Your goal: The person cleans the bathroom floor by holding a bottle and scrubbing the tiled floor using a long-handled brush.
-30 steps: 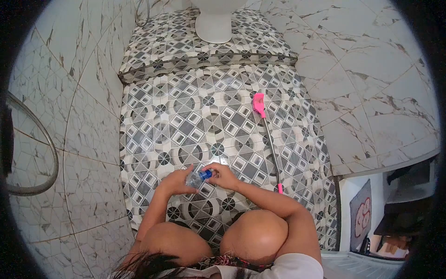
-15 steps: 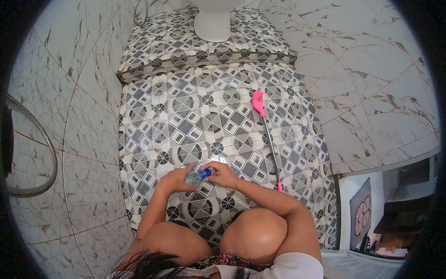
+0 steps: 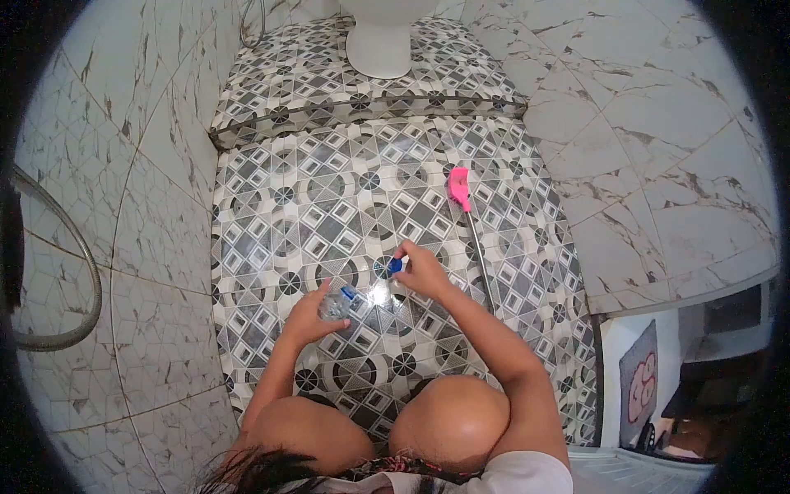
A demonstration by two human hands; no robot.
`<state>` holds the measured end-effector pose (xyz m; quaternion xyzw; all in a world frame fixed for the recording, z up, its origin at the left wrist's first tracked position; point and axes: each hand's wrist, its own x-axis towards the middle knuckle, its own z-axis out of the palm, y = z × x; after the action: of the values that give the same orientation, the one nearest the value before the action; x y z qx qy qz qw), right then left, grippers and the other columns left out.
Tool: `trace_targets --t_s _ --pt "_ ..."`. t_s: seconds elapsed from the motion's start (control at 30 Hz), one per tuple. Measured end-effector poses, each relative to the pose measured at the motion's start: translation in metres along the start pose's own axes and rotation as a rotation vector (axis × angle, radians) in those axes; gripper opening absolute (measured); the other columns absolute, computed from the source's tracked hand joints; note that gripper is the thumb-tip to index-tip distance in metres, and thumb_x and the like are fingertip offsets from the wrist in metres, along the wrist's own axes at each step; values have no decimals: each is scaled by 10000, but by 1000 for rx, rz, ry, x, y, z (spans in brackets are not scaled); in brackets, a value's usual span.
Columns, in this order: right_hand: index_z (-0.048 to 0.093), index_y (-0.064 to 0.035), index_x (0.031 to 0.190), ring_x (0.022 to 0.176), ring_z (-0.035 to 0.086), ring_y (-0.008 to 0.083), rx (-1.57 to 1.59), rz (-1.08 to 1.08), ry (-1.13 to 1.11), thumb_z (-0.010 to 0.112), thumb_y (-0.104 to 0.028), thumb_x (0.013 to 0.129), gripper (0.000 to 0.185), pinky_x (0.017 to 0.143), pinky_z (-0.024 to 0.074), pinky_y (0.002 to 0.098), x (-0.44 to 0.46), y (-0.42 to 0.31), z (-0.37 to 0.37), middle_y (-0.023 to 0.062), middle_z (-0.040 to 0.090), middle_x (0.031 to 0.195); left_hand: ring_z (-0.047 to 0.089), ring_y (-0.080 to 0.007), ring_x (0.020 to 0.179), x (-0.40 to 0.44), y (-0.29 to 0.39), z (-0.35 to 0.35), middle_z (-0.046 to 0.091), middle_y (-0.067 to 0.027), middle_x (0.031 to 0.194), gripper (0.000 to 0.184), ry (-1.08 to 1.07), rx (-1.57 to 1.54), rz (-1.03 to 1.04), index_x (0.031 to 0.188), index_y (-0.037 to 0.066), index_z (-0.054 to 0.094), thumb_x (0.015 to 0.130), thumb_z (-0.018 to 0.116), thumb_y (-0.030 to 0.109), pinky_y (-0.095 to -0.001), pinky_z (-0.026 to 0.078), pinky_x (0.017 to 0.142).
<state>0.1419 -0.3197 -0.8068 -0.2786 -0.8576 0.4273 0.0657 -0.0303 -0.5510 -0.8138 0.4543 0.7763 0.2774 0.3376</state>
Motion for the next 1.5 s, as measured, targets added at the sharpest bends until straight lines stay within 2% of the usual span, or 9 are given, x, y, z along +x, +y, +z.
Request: trace_targets --t_s 0.27,0.37,0.5,0.77,1.0,1.23,1.3,1.37,1.5 --pt "540 -100 948 804 589 304 -781 -318 190 617 -51 716 249 661 484 397 13 -1 -19 101 545 881 581 -291 861 2 -2 8 589 -197 993 999 66 -44 37 1394 49 317 590 810 376 -342 464 778" --pt "552 -95 962 768 582 312 -688 -268 312 643 -64 708 272 651 482 382 10 -3 -17 110 551 884 572 -259 790 1 -3 9 587 -175 924 998 74 -49 46 1394 46 318 591 810 375 -325 464 725" --pt "582 -92 1021 678 581 201 4 -135 161 699 -96 696 346 628 478 299 5 9 2 87 584 901 586 -276 834 0 7 3 580 -193 979 992 33 -48 20 1379 17 330 588 801 388 -339 469 761" --pt "573 -59 985 676 534 93 445 -9 -92 733 -88 671 354 617 452 242 -16 -16 31 33 595 886 585 -282 836 0 5 7 571 -189 983 955 100 -124 126 1356 6 364 590 809 363 -346 469 768" --pt "594 -58 994 654 560 220 61 -399 -259 705 -101 721 298 621 463 305 -6 -64 3 86 597 866 549 -315 1023 -1 13 9 515 -217 1174 917 46 -207 248 1375 42 339 638 800 333 -368 438 874" --pt "627 -21 903 819 591 368 -171 92 -454 539 -365 851 358 713 455 452 -14 -57 12 196 625 867 510 -306 1115 -10 19 16 483 -211 1240 854 137 -180 336 1356 21 344 676 784 294 -363 416 931" --pt "613 11 871 829 584 375 -218 -119 -144 532 -334 863 355 739 457 450 -10 -3 7 212 614 872 550 -285 984 -8 18 13 520 -190 1128 836 264 -228 370 1345 21 360 669 791 257 -352 449 849" --pt "574 15 933 843 577 379 -369 50 384 560 -300 846 327 765 457 446 -9 67 -12 231 603 902 571 -246 937 -8 13 11 534 -170 1094 811 370 -304 340 1331 24 373 664 798 206 -334 474 804" --pt "518 -1 1022 821 571 388 -807 477 583 684 -314 739 453 769 463 433 -50 158 -37 239 591 908 560 -236 990 -8 -2 7 519 -165 1140 784 509 -428 217 1313 19 373 670 788 189 -331 472 822"
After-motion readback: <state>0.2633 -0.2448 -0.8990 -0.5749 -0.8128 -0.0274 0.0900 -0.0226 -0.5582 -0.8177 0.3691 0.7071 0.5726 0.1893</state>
